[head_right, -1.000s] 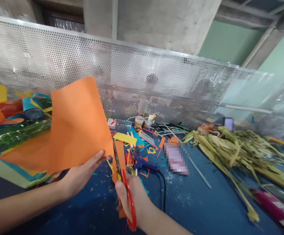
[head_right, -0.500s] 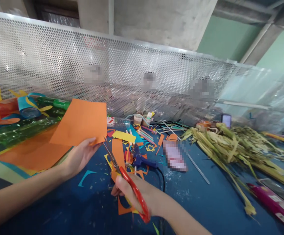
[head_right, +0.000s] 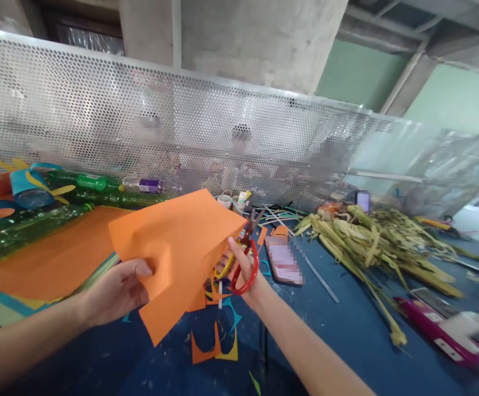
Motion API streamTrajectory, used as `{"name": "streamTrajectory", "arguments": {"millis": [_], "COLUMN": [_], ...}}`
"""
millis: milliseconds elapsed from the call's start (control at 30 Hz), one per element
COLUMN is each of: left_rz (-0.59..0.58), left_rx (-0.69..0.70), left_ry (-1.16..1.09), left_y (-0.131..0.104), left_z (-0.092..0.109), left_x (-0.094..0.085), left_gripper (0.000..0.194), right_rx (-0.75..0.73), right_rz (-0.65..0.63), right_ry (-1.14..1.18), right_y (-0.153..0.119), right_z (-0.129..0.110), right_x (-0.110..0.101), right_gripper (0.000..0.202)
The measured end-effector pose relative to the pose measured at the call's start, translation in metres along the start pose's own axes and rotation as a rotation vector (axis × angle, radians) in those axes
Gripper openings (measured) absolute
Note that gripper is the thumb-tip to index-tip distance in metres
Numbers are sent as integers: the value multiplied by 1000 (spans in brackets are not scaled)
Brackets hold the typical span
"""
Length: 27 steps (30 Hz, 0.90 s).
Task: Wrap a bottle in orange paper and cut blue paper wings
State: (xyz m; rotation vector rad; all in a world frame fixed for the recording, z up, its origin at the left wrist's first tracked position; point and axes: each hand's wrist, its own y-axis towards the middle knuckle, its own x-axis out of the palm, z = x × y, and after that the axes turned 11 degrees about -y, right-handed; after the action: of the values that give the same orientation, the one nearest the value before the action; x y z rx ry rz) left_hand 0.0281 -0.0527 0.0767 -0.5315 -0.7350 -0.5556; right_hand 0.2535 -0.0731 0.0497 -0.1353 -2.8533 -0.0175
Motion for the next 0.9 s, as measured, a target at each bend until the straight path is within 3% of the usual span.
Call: {"name": "streamTrajectory", "arguments": {"millis": [100,233,333,467,633,733,900], "left_rz": [-44,2,28,58,11,25,59], "left_rx": [-50,-11,25,8,-3,51,197], "left_ry": [49,103,113,106,244,348,471], "left_y": [9,29,39,42,40,35,32], "left_z": [4,8,5,0,-2,-5,-4], "left_x": [-11,-30,-38,-41,-40,-37,-33], "left_gripper": [27,27,30,35,35,30,21], "right_rx": [-147,-347,-409,-385,-406,-440,-355], "right_rz": [89,293,330,249,114,60,-58], "right_ry": [56,28,21,24,-112,-284,-473], "right_y": [8,20,23,20,14,8,-8], "right_z": [-7,-7,-3,-4,-6,-3,3], "right_x": [-8,-21,-25,-21,-20,-15,4], "right_gripper": [20,29,28,19,20,25,32]}}
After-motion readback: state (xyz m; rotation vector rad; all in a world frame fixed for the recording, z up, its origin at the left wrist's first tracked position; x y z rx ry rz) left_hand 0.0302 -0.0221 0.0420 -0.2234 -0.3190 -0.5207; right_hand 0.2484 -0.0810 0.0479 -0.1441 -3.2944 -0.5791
